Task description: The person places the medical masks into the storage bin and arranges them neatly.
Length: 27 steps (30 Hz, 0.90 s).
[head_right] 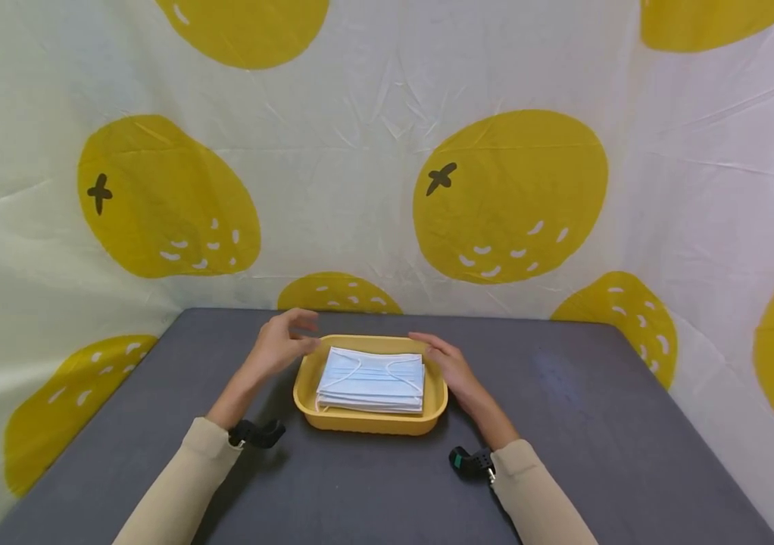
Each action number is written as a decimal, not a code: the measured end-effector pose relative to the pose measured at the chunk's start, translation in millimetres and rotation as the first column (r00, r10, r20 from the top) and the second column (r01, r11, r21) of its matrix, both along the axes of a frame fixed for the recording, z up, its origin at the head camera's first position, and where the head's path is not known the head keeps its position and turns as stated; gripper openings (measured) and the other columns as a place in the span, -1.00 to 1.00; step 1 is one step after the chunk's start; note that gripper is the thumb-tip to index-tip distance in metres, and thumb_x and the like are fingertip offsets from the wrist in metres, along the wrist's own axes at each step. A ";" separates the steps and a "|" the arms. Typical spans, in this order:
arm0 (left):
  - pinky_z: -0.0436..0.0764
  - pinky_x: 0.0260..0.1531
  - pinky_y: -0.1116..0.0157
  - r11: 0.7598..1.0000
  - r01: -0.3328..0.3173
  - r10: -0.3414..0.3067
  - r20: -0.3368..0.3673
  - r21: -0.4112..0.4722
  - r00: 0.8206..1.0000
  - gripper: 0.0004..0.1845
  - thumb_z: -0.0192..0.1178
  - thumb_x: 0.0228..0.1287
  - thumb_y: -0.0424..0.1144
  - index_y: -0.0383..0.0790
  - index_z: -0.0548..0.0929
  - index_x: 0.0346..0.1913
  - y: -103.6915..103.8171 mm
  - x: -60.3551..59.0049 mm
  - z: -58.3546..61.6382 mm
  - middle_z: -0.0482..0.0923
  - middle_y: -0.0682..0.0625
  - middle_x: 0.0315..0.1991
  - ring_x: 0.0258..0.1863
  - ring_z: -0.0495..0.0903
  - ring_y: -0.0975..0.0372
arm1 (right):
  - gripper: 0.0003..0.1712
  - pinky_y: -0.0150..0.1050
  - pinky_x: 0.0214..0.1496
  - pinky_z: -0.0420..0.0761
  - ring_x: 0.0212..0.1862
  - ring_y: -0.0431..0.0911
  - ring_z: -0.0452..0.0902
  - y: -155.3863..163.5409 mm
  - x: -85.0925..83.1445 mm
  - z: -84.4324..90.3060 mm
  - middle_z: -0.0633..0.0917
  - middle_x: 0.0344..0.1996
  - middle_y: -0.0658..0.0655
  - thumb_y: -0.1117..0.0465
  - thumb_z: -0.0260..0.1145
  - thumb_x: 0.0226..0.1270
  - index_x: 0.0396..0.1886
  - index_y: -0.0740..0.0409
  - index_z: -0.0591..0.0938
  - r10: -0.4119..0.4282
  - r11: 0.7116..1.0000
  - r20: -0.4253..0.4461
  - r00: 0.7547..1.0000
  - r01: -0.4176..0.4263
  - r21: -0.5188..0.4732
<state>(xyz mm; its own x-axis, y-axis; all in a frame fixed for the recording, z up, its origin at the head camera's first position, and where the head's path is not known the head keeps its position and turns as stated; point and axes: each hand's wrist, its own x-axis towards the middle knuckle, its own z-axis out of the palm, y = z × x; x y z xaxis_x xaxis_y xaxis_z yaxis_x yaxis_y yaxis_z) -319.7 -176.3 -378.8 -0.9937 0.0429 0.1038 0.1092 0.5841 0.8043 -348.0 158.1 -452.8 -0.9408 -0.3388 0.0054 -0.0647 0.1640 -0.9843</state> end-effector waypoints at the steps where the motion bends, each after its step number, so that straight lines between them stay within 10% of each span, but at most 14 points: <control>1: 0.78 -0.15 0.11 1.000 -0.005 0.005 0.003 -0.004 1.000 -0.45 0.40 0.29 -0.31 -0.14 0.58 0.34 -0.6 -0.4 0.5 0.70 -0.22 0.15 -0.05 0.78 -0.01 | -0.51 -0.38 0.28 0.55 0.42 -0.06 0.44 0.1 0.0 0.0 0.44 0.51 0.20 0.19 0.00 0.67 0.48 0.10 0.49 -0.003 1.000 0.001 1.000 0.003 0.000; 17: 0.77 -0.16 0.10 0.999 -0.027 0.027 0.000 0.021 1.000 -0.47 0.38 0.34 -0.25 -0.14 0.56 0.35 -2.4 -1.5 6.7 0.69 -0.21 0.16 -0.12 0.79 0.04 | -0.51 -0.33 0.32 0.54 0.31 -0.27 0.49 6.4 -3.2 -1.9 0.45 0.50 0.20 0.18 0.01 0.66 0.49 0.10 0.49 -0.001 1.000 -0.004 1.000 0.001 0.003; 27: 0.79 -0.16 0.07 0.998 -0.033 0.033 0.011 0.048 0.999 -0.49 0.36 0.37 -0.25 -0.14 0.56 0.35 -4.3 -2.4 9.3 0.66 -0.26 0.18 -0.17 0.79 0.03 | -0.49 -0.31 0.39 0.49 0.48 -0.03 0.37 6.8 -2.1 1.2 0.42 0.53 0.20 0.20 -0.01 0.67 0.52 0.16 0.44 0.009 0.999 0.005 1.000 -0.009 -0.034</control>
<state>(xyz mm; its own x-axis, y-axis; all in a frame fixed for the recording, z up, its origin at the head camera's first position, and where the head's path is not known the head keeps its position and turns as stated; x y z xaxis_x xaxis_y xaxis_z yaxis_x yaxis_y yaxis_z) -322.1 -180.5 -369.5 -0.9955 0.0054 0.0945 0.0820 0.5481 0.8324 -350.1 164.9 -451.6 -0.9378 -0.3469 0.0121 -0.0609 0.1303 -0.9896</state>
